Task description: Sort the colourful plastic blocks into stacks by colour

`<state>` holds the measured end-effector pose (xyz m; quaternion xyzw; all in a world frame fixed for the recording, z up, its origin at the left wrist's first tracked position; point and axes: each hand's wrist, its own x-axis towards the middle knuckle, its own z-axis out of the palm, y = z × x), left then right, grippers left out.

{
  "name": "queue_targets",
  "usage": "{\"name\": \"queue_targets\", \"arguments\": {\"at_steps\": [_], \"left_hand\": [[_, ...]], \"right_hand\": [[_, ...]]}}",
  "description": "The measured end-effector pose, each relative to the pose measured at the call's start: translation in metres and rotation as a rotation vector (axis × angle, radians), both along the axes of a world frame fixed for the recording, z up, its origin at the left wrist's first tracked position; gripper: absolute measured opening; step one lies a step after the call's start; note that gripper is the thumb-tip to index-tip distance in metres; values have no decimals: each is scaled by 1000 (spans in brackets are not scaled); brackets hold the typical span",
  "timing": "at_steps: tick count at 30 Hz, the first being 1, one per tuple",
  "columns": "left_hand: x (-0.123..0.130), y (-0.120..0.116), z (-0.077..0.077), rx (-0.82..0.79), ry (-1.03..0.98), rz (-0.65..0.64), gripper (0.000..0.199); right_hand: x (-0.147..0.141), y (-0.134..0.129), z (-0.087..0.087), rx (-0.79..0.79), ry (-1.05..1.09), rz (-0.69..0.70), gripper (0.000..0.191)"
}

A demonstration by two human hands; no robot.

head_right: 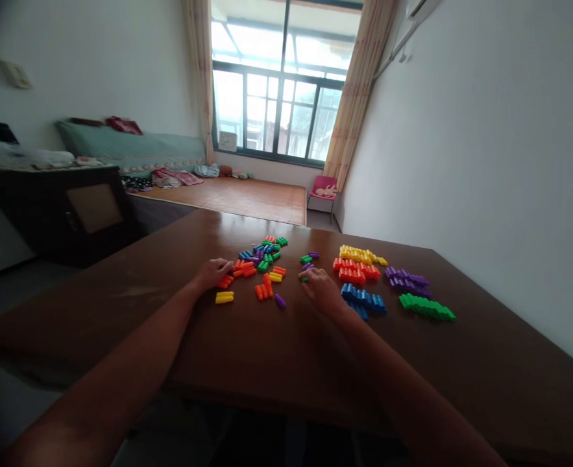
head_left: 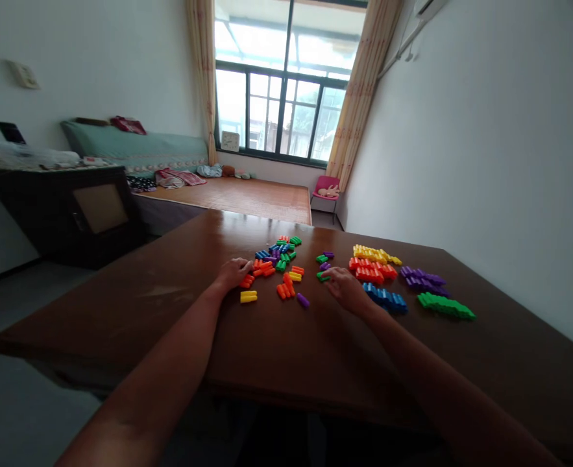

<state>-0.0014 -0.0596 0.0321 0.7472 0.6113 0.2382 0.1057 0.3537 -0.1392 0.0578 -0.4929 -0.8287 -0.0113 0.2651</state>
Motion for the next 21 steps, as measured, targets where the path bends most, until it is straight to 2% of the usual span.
{"name": "queue_targets", "arguments": {"at_steps": [3, 6, 9, 11, 14, 17, 21], "left_hand": [[0, -1, 0, -16, -22, 2, 46], [0, 0, -1, -47, -51, 36, 44], [0, 2, -3, -52, -60, 64, 44], [0, 3, -3, -56, -68, 72, 44], [-1, 3, -4, -61, -95, 86, 42], [-1, 3, -4, -59, -108, 100, 43], [0, 3, -3, -62, -96, 86, 45]], "right_hand": [[-46, 50, -1, -32, -107, 39, 31], [-81, 98, 3, -55, -182, -41, 40], [-106, 135, 5, -74, -236, -99, 43], [-115, 150, 4, -85, -286, -94, 41], [-121, 159, 1, -95, -345, -68, 32], [-118, 156, 0, -78, -318, -61, 26], [-96, 134, 5, -107, -3, -62, 25]]}}
